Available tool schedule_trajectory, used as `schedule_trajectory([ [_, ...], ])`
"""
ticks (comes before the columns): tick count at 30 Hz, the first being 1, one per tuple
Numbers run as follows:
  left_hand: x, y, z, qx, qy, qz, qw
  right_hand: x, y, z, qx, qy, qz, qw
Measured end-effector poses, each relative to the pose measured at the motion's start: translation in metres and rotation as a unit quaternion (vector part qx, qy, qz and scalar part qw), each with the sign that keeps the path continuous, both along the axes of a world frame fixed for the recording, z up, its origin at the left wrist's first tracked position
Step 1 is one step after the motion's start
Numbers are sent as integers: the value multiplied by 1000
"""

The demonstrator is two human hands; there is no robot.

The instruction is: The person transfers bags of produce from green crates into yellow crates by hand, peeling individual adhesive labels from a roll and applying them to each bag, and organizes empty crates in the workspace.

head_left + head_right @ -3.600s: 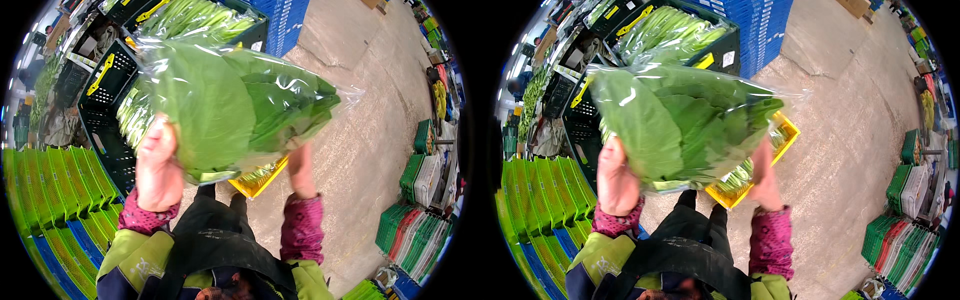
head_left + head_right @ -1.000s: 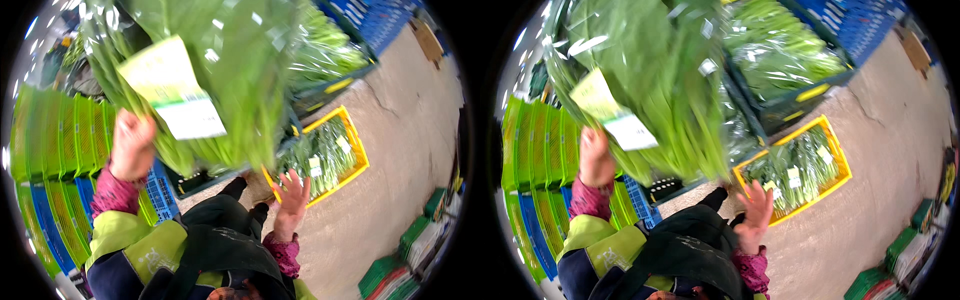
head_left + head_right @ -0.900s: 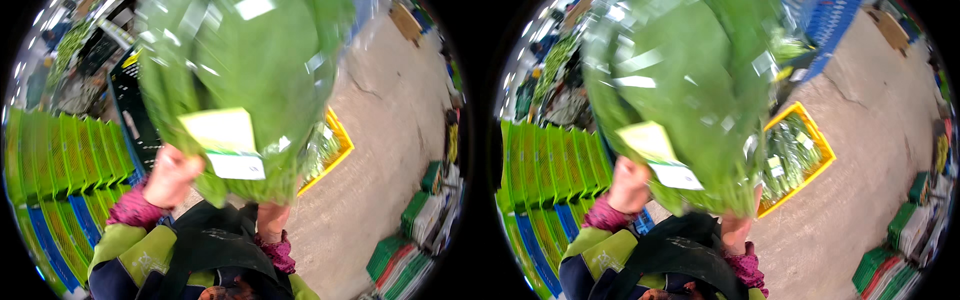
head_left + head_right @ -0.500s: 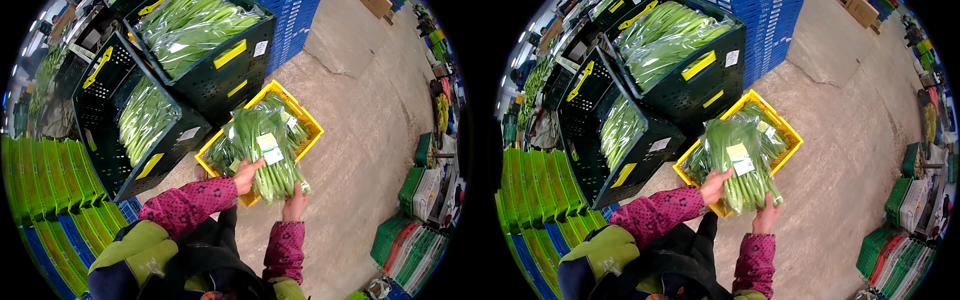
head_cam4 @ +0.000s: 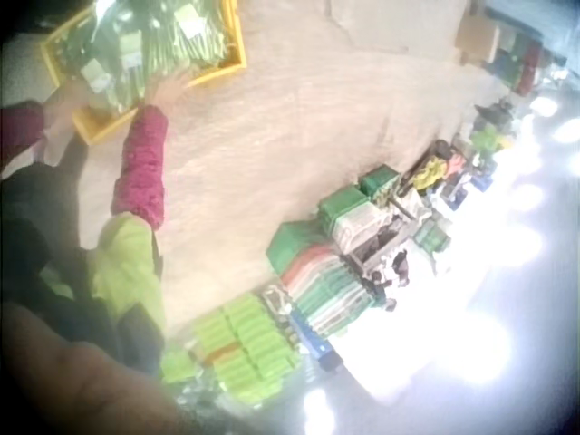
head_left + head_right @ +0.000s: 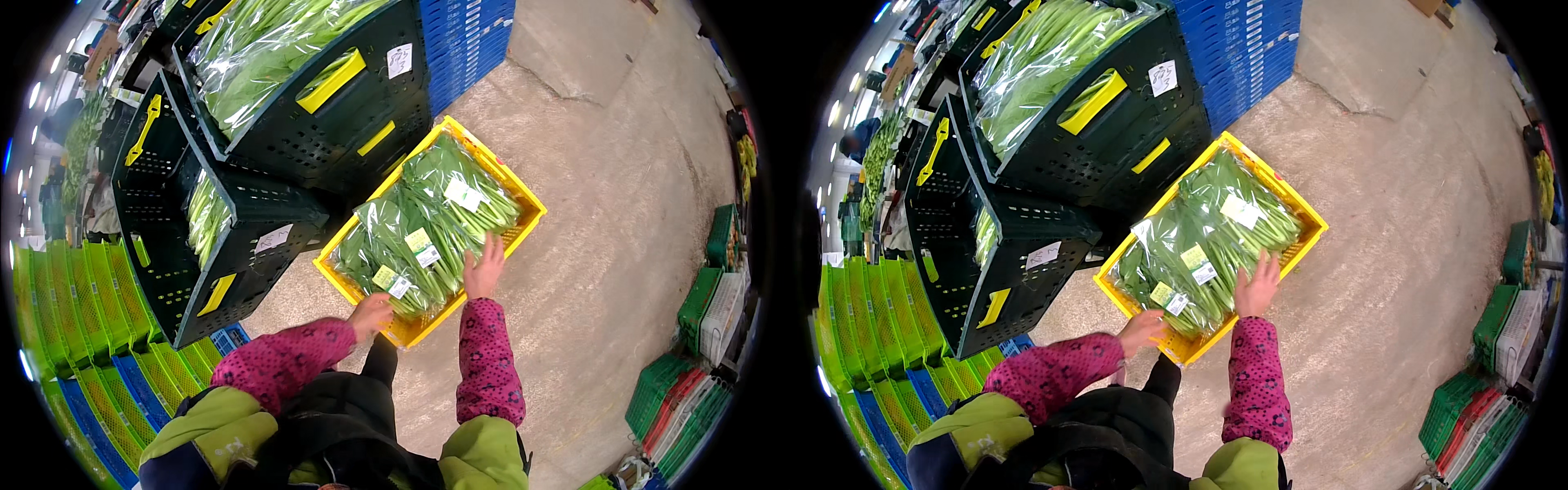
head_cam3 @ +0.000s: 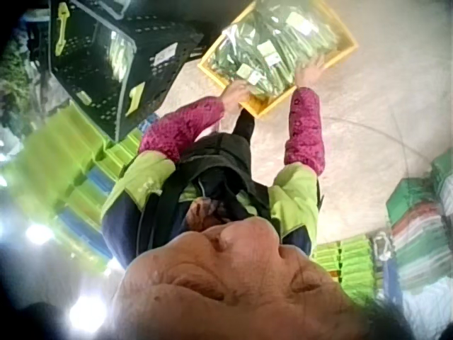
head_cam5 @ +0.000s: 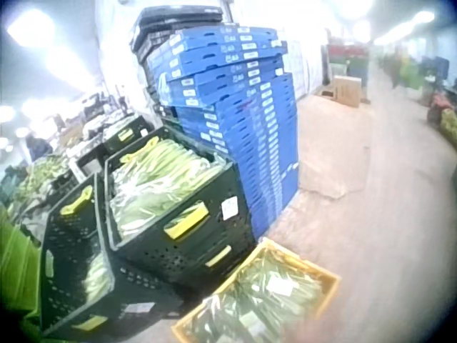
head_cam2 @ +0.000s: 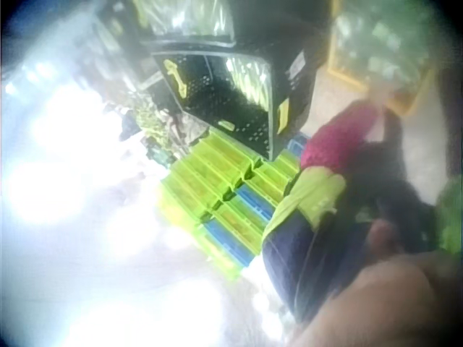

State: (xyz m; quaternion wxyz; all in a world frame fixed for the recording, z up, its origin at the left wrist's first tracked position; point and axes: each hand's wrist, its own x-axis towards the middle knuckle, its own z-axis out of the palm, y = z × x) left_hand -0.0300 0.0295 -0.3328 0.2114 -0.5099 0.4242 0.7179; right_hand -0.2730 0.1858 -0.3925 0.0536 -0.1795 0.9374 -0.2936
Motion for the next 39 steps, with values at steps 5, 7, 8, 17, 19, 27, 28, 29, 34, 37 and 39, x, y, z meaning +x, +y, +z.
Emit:
schedule_trajectory([
  [5,127,-15,-19,-9,-39,20,999,15,-51,10,47,29,145,988],
  [7,148,-25,5,-31,-66,38,997,27,-57,-8,66,19,115,991],
  [8,156,-34,20,-47,-77,50,995,39,-59,-16,77,15,93,993],
  [17,179,-87,-52,-241,121,-99,958,16,-13,-80,293,58,222,928],
  [19,142,-97,-46,-209,115,-88,967,20,-28,-60,253,37,212,943],
  [27,8,-141,-48,-477,212,-190,831,133,-42,-52,228,-24,464,856],
  [28,-6,-141,-54,-474,243,-210,820,135,-37,-56,248,-30,505,826],
  [29,-23,-144,-60,-472,276,-230,805,129,-36,-59,221,-40,503,835],
  [34,-53,-137,-88,-514,264,-305,757,46,-79,-45,79,73,483,869],
  [37,-37,-117,-124,-521,191,-297,777,-38,-140,-42,117,159,362,911],
  [39,-28,-98,-120,-503,175,-287,796,-73,-172,-49,85,197,284,934],
])
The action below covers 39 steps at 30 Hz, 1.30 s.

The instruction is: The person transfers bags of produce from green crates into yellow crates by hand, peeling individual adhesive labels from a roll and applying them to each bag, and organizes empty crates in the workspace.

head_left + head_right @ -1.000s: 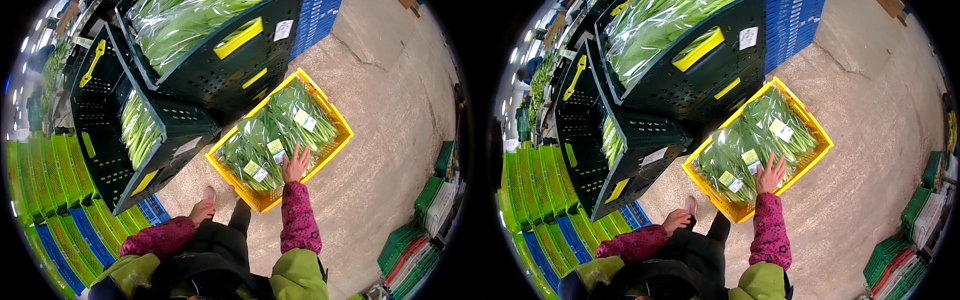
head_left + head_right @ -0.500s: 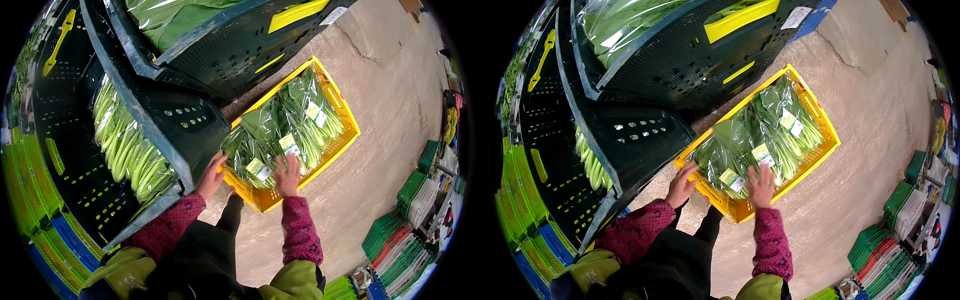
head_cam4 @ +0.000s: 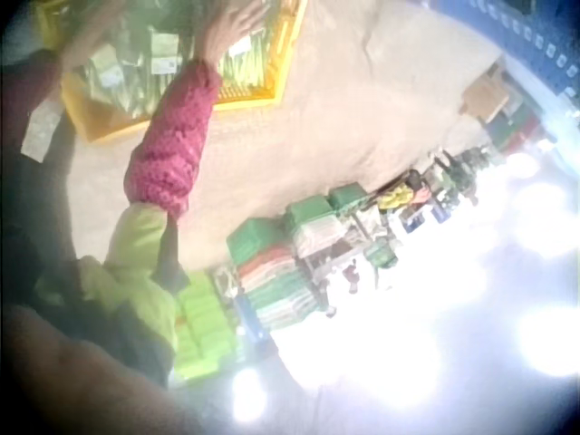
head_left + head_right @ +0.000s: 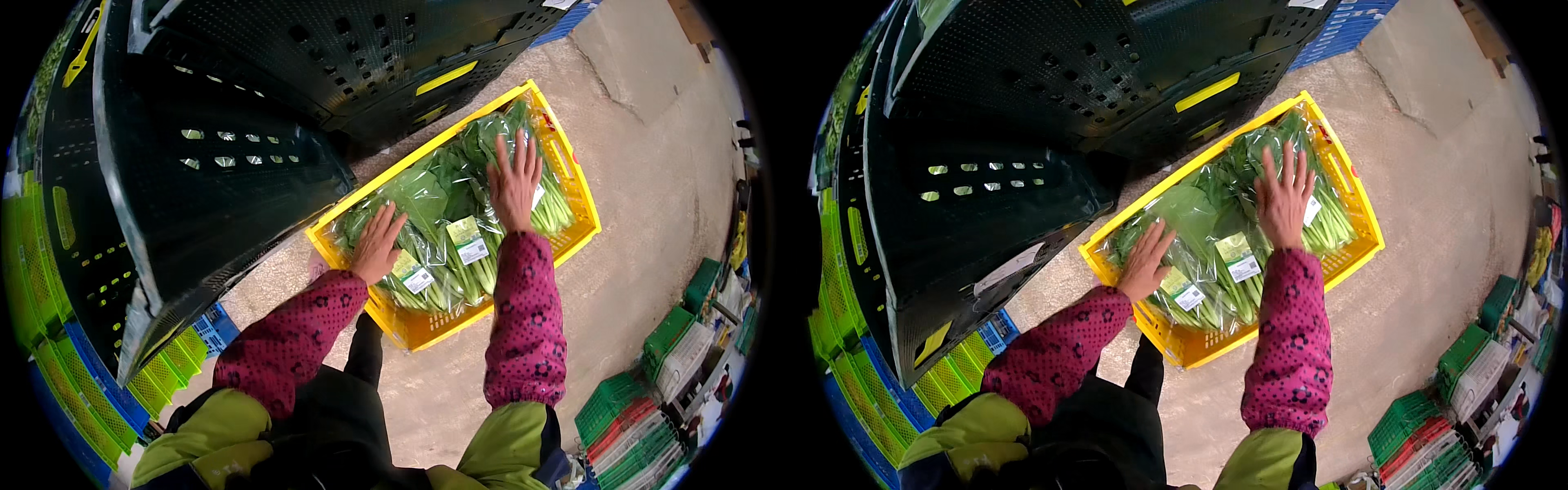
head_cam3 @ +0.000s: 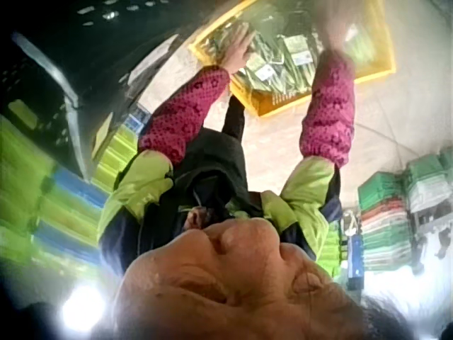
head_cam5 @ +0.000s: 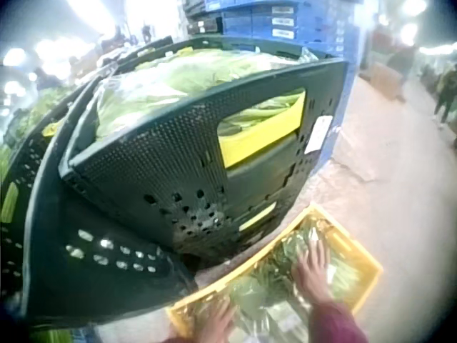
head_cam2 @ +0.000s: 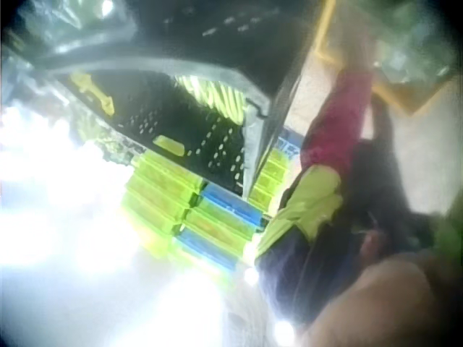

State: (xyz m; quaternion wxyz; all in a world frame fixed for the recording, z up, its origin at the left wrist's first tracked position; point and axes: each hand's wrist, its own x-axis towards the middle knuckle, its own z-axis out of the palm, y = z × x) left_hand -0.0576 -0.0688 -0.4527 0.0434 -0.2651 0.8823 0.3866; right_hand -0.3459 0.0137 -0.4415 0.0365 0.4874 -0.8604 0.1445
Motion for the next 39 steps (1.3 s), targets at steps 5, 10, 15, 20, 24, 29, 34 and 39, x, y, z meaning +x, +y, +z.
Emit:
schedule_trajectory([
  [5,26,10,19,37,11,38,999,26,-20,-56,101,-114,0,988],
  [10,65,2,38,-39,-21,125,991,112,24,-13,-8,-113,-47,992],
  [15,124,8,58,-24,-48,64,997,237,153,15,119,-234,-20,965],
  [20,234,46,73,82,-116,129,981,347,243,35,235,-295,7,926],
  [24,370,80,74,312,-194,277,888,415,231,55,129,-321,-50,937],
  [29,515,100,101,267,-123,361,885,456,163,92,76,-467,9,881],
  [34,613,108,130,363,-93,515,771,495,73,163,56,-482,98,869],
  [39,686,77,138,368,-53,597,710,560,-16,256,92,-478,172,856],
])
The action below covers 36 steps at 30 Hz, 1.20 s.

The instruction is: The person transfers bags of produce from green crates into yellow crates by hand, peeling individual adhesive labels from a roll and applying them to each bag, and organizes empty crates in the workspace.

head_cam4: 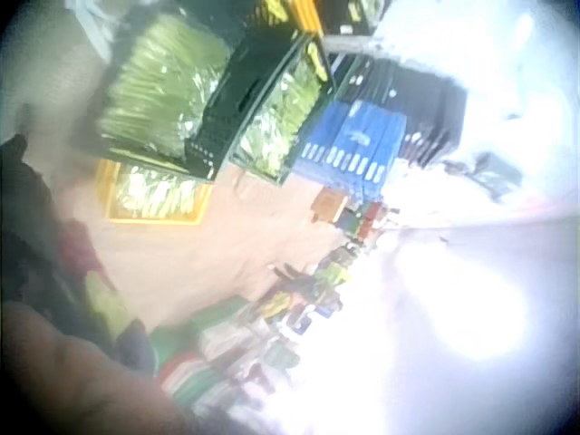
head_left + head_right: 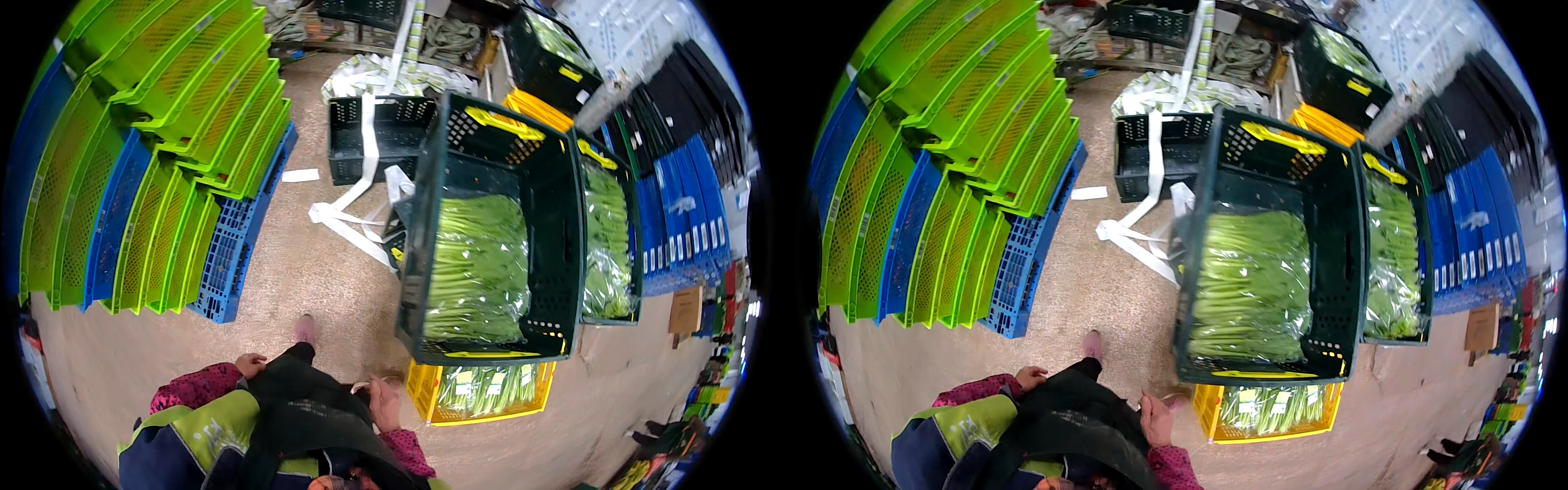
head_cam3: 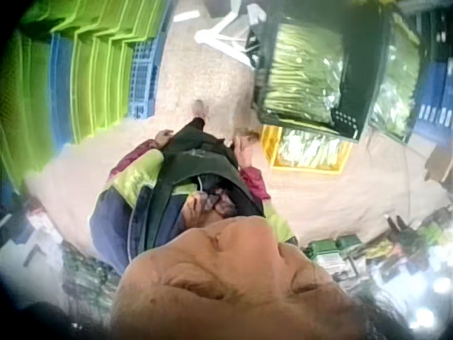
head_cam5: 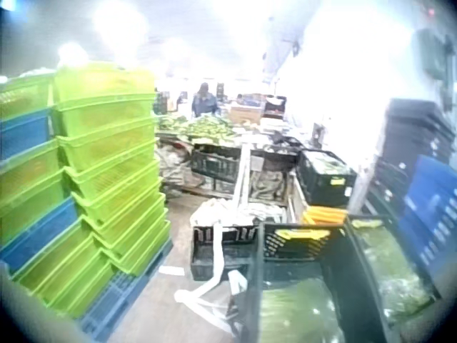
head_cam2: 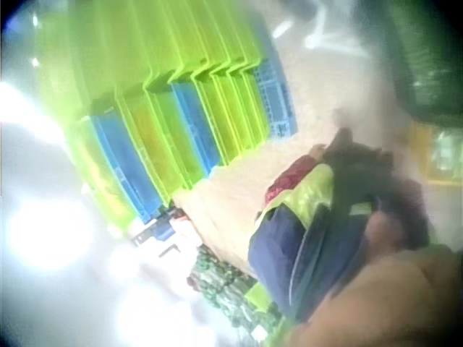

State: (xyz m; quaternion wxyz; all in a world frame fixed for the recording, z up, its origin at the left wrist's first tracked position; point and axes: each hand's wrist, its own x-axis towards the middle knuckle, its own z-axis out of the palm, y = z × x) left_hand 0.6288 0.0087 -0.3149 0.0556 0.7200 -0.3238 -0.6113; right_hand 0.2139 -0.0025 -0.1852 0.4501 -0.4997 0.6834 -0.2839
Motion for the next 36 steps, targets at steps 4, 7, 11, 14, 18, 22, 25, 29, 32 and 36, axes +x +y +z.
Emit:
schedule_trajectory([
  [4,51,-59,11,-72,39,71,994,63,-76,61,-97,-48,36,993],
  [7,73,-106,16,-136,39,79,987,89,-128,86,-155,-18,47,987],
  [11,74,-179,6,-149,5,9,989,87,-188,138,-207,23,30,978],
  [14,55,-237,-6,-151,32,-23,988,66,-229,165,-226,59,-18,972],
  [18,6,-340,19,-140,95,-49,984,38,-294,171,-288,102,-109,946],
  [22,-26,-438,57,-117,84,-56,988,17,-379,171,-341,117,-121,925],
  [25,-47,-508,67,-122,84,-64,987,-1,-422,182,-329,156,-62,929],
  [29,-94,-599,64,-174,76,-94,977,-27,-451,179,-289,187,-88,935],
  [32,-147,-666,69,-153,109,-141,972,-41,-468,174,-273,209,-117,932],
  [36,-223,-774,37,-236,105,-273,927,-57,-513,185,-272,205,-144,929],
])
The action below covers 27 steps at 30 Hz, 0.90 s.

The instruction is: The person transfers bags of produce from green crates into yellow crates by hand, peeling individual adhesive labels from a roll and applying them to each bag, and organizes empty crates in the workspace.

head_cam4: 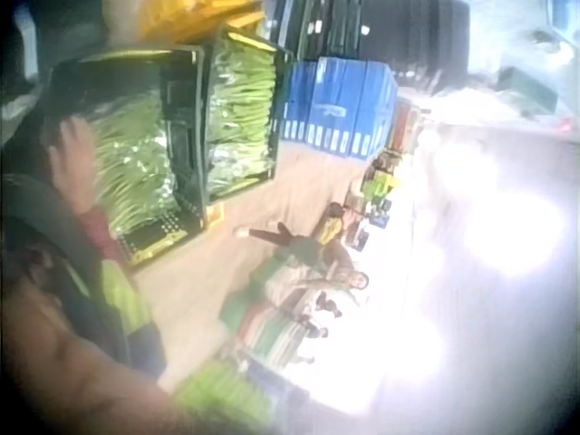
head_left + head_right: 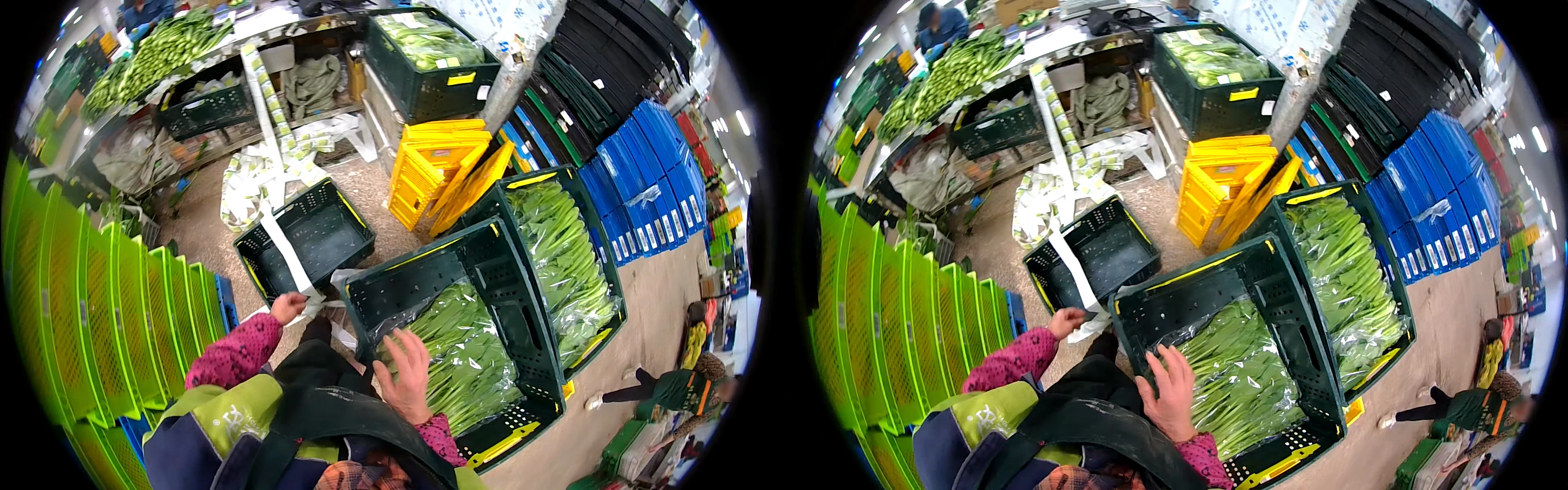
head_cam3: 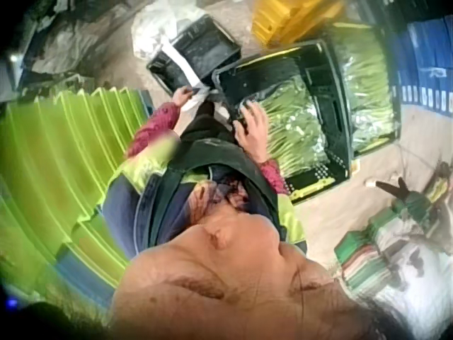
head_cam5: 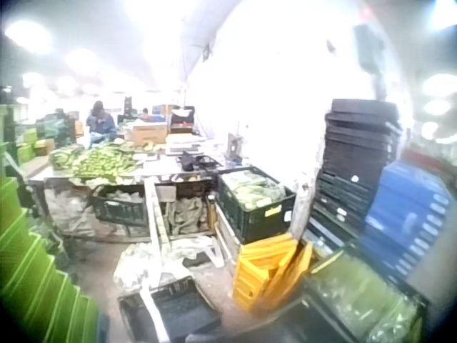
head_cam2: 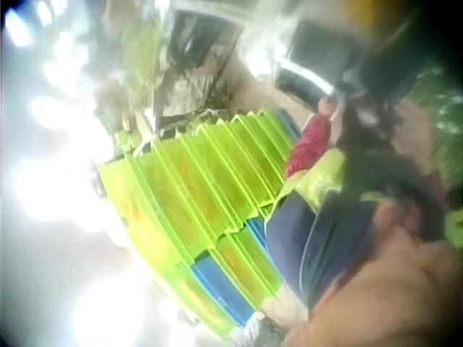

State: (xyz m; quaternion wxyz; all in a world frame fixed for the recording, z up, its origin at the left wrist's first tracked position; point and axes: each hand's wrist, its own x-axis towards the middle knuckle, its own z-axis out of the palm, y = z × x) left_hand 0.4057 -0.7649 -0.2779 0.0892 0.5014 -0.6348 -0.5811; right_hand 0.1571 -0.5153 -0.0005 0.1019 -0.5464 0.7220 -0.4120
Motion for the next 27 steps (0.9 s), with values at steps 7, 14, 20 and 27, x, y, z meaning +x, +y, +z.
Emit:
schedule_trajectory([
  [7,-211,-170,8,-115,-2,-195,974,-45,-108,12,9,28,-38,999],
  [14,-428,-264,-4,-311,-65,-339,886,-79,-203,-34,81,4,-89,993],
  [20,-533,-298,-34,-505,-54,-402,762,-97,-234,-50,179,62,-178,966],
  [27,-600,-331,-60,-462,-227,-555,653,-126,-245,-46,228,68,-220,946],
])
